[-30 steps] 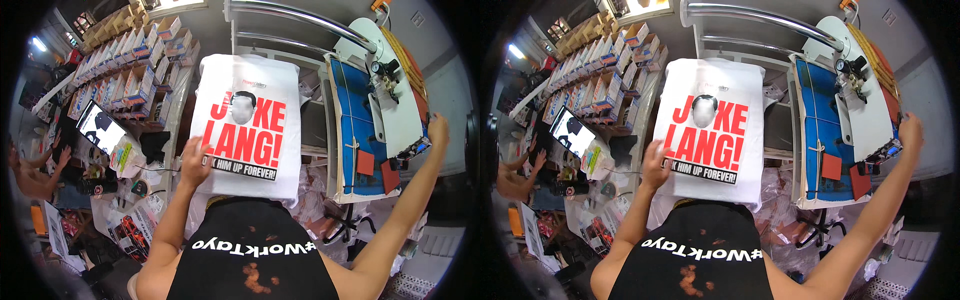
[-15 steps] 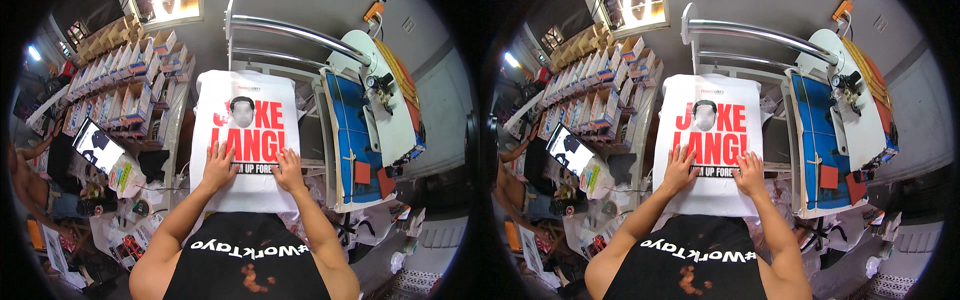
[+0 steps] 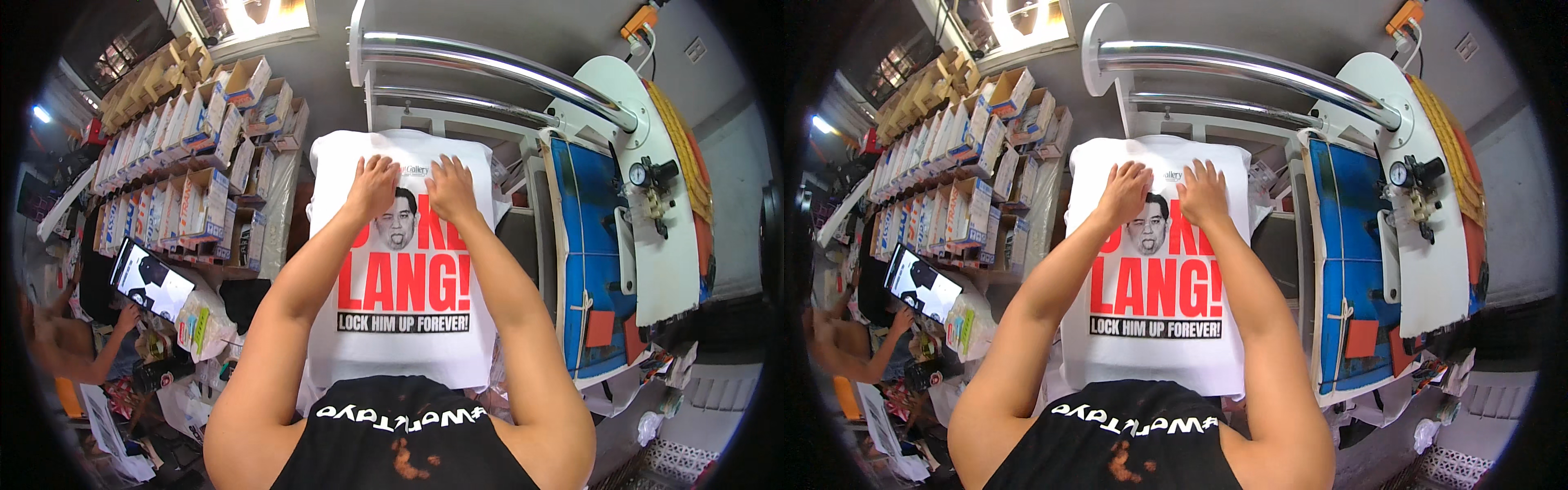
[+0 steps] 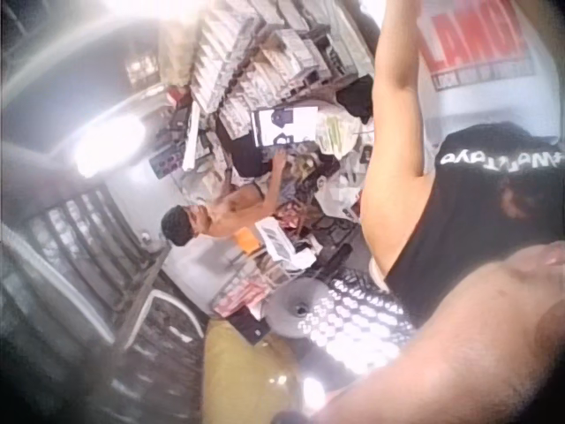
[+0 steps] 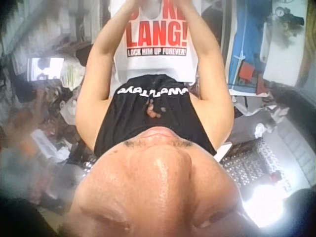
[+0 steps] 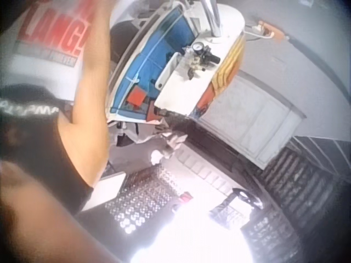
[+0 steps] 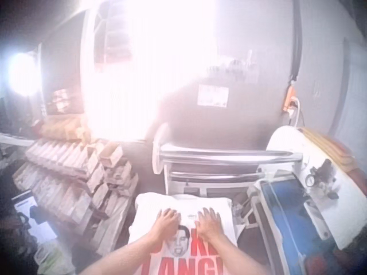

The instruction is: The person prepares and prints graphics onto shirts by cutting a transfer sheet, positioning it on a shirt using a heat press machine, and then organizing shirt labels in a storage rack.

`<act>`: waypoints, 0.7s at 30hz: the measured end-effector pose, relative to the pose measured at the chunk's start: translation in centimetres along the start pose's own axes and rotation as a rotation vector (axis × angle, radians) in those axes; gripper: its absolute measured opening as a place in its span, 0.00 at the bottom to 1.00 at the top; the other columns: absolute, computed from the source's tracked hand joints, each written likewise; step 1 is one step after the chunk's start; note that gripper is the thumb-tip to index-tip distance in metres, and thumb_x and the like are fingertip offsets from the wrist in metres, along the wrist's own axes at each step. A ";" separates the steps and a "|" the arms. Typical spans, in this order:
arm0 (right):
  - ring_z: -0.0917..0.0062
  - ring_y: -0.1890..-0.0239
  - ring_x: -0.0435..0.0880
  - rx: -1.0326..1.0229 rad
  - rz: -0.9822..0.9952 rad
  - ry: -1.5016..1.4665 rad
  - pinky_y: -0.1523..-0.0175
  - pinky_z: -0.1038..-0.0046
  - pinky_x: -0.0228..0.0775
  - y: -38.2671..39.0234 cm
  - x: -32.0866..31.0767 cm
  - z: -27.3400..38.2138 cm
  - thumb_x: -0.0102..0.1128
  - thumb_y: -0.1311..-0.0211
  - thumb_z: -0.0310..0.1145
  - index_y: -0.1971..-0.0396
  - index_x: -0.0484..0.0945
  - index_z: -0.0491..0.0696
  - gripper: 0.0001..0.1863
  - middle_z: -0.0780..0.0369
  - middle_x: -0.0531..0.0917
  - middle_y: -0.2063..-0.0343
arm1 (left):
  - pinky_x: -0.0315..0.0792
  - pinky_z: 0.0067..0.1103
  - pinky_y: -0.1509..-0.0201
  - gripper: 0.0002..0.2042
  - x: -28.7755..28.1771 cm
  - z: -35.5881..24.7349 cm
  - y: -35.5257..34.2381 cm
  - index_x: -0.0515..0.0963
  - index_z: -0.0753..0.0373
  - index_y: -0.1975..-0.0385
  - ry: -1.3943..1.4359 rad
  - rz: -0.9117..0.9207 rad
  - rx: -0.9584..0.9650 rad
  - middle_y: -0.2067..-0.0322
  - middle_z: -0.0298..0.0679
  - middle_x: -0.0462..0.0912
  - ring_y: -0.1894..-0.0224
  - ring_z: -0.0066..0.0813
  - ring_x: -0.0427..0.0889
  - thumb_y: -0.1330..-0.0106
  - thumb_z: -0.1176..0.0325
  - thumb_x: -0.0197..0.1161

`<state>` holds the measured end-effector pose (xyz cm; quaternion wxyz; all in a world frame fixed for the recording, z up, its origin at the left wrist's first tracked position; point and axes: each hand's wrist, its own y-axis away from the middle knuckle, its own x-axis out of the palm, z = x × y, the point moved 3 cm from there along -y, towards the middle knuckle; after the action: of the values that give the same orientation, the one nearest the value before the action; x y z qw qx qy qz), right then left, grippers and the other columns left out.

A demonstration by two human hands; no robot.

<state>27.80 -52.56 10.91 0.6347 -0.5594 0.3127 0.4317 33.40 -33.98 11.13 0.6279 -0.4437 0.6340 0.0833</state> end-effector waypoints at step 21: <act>0.52 0.44 0.74 0.127 -0.115 -0.143 0.39 0.56 0.66 7.2 -4.5 -9.8 0.60 0.40 0.30 0.53 0.77 0.41 0.16 0.47 0.78 0.51 | 0.72 0.37 0.51 0.03 -7.2 12.0 8.5 0.78 0.67 0.68 0.303 -0.236 -0.215 0.65 0.48 0.81 0.59 0.51 0.79 0.37 0.75 0.58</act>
<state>20.22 -63.05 9.94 0.7134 -0.5028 0.2609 0.4126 35.12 -17.71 11.20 0.4797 -0.5867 0.6523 0.0086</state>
